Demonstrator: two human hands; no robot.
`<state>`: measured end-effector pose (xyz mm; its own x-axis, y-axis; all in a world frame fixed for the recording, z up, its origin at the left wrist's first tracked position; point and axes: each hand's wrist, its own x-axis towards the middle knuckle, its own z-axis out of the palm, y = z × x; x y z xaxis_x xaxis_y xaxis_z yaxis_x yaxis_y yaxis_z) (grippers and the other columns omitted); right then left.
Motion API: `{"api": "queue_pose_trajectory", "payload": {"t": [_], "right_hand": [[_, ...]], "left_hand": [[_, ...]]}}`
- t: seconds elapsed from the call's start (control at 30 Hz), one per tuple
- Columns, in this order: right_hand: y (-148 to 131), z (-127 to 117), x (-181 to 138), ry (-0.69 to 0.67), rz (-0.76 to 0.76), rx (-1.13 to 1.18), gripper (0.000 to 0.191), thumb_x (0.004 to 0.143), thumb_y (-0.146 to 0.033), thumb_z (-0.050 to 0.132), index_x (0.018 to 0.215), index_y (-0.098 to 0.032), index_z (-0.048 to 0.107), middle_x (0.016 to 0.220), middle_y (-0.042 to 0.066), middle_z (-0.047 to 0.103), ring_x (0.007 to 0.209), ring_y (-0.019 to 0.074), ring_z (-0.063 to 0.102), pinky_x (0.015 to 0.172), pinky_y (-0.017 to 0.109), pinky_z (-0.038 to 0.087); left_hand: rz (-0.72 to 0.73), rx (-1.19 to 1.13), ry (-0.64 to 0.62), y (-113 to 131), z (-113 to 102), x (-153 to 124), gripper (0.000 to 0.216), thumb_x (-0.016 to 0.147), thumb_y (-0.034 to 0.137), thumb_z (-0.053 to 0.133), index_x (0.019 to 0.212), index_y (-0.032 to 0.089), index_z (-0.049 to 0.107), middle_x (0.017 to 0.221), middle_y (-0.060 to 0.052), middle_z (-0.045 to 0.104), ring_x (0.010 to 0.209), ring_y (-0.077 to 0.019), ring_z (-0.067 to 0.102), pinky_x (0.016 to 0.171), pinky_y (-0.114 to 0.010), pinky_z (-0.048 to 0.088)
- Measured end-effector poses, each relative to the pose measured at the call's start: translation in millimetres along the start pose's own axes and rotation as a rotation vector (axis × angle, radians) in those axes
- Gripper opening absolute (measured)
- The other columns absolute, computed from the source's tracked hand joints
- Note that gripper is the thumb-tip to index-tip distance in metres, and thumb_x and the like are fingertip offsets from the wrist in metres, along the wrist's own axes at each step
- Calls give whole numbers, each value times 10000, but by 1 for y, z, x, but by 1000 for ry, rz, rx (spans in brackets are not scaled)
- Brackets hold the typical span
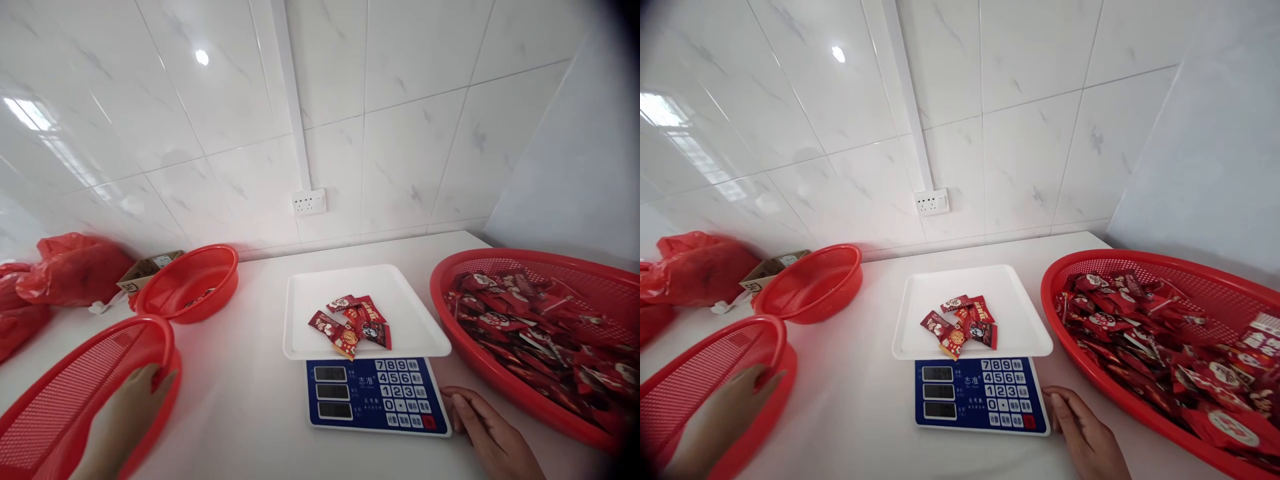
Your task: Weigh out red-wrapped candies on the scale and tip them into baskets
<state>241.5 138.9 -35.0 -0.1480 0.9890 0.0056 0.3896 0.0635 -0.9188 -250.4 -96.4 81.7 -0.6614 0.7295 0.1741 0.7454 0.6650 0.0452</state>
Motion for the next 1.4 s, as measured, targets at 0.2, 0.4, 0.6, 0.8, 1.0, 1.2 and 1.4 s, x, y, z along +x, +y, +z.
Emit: {"api": "queue_pose_trajectory", "payload": {"t": [0.2, 0.4, 0.6, 0.8, 1.0, 1.2, 1.4], "right_hand": [[8, -1, 1, 12, -26, -22, 401, 735, -574, 507, 842, -230, 684, 734, 38, 722, 648, 208, 663, 585, 276, 547], [16, -2, 2, -6, 25, -57, 489, 733, -637, 452, 871, -218, 664, 755, 56, 716, 694, 218, 663, 621, 293, 541], [15, -1, 1, -17, 8, -48, 484, 741, -637, 451, 883, -218, 648, 744, 51, 702, 681, 211, 653, 638, 299, 539], [9, -2, 2, 1, -59, -75, 422, 771, -594, 453, 864, -227, 640, 597, 11, 625, 574, 189, 604, 570, 288, 520], [11, -4, -5, 31, -118, -38, 430, 816, -596, 433, 879, -210, 613, 548, -9, 563, 501, 165, 556, 489, 266, 486], [-3, -6, -19, 134, -377, -211, 349, 867, -512, 451, 886, -228, 654, 596, 6, 635, 509, 157, 604, 509, 248, 500], [-81, 9, 8, 67, -760, -298, 247, 903, -362, 449, 954, -228, 650, 852, 56, 726, 773, 200, 680, 703, 309, 542]], "left_hand": [[16, 40, -187, 117, -15, -47, 306, 884, 424, 333, 840, 227, 563, 900, -70, 631, 762, -228, 641, 581, -298, 430], [132, 74, -347, 162, -30, -67, 286, 935, 367, 326, 893, 209, 561, 913, -54, 649, 816, -215, 647, 596, -274, 419], [338, 133, -370, 187, -43, -71, 263, 939, 363, 409, 976, 195, 608, 939, -72, 669, 843, -241, 655, 678, -336, 500], [874, 72, -179, 232, -61, -48, 311, 924, 164, 416, 1216, 181, 523, 1210, -105, 607, 1094, -247, 579, 864, -379, 501], [1109, 41, -289, 280, -28, 17, 607, 788, -15, 486, 1362, 153, 382, 1432, -111, 437, 1332, -241, 368, 1078, -375, 326], [982, 72, -319, 293, -10, 34, 433, 848, 102, 454, 1272, 184, 478, 1208, -93, 615, 1084, -221, 593, 934, -351, 446], [744, 105, -247, 264, -45, 20, 417, 858, 65, 332, 1223, 183, 496, 1086, -103, 661, 890, -243, 668, 667, -329, 513]]}}
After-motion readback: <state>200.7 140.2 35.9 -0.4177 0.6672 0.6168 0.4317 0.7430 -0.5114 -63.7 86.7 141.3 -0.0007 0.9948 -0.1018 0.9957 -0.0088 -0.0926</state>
